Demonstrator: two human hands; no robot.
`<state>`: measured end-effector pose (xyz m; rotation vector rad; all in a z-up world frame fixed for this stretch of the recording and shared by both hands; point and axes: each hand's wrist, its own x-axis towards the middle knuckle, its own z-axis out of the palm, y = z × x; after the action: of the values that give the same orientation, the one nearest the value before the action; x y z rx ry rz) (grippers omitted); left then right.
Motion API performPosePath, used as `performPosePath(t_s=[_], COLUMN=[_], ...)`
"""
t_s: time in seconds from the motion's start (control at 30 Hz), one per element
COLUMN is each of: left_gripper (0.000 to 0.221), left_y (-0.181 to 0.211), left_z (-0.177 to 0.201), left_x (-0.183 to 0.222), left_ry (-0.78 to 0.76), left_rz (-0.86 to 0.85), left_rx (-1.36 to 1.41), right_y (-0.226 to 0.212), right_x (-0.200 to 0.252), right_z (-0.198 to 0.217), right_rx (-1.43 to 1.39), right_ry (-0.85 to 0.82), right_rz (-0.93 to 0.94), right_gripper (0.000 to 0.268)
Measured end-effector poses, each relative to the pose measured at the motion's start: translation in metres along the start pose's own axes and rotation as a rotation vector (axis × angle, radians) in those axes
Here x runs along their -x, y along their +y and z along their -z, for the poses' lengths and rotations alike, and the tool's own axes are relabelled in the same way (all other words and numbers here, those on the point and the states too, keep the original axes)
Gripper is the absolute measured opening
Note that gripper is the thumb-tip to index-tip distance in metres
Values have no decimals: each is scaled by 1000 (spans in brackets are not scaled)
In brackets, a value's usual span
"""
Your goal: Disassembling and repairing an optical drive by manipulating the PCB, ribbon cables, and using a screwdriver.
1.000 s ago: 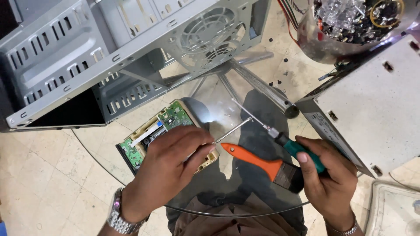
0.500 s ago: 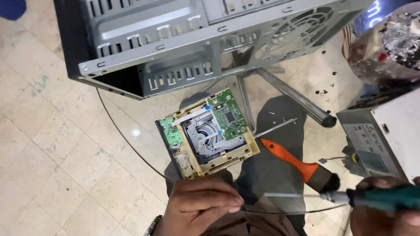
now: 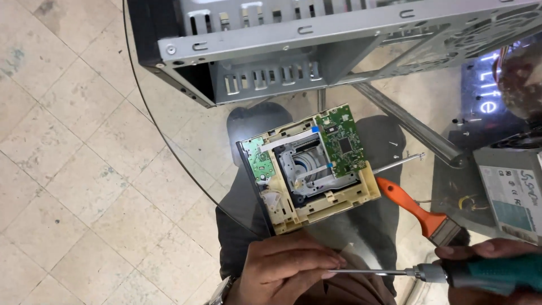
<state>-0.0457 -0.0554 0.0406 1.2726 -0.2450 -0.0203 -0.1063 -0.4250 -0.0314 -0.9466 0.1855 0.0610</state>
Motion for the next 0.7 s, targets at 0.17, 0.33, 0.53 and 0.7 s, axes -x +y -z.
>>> performPosePath(t_s=[0.17,0.33,0.53,0.7], left_gripper=[12,10,12,12], left_y=[4,-1,-3,-3], left_z=[8,11,12,11], left_x=[-4,-3,-2,-2], left_ry=[47,59,62,64], left_rz=[-15,0,2,11], left_rx=[-28,-60,-54,-56], right_y=[-4,-51,-53,-54], right_x=[-37,-56,-43,-54], right_z=[53,30,64,187], right_rx=[526,-752,-470,-155], right_ry=[88,178,163,273], right_rz=[264,-1444,-1178,-1426], right_gripper=[40,39,62,70])
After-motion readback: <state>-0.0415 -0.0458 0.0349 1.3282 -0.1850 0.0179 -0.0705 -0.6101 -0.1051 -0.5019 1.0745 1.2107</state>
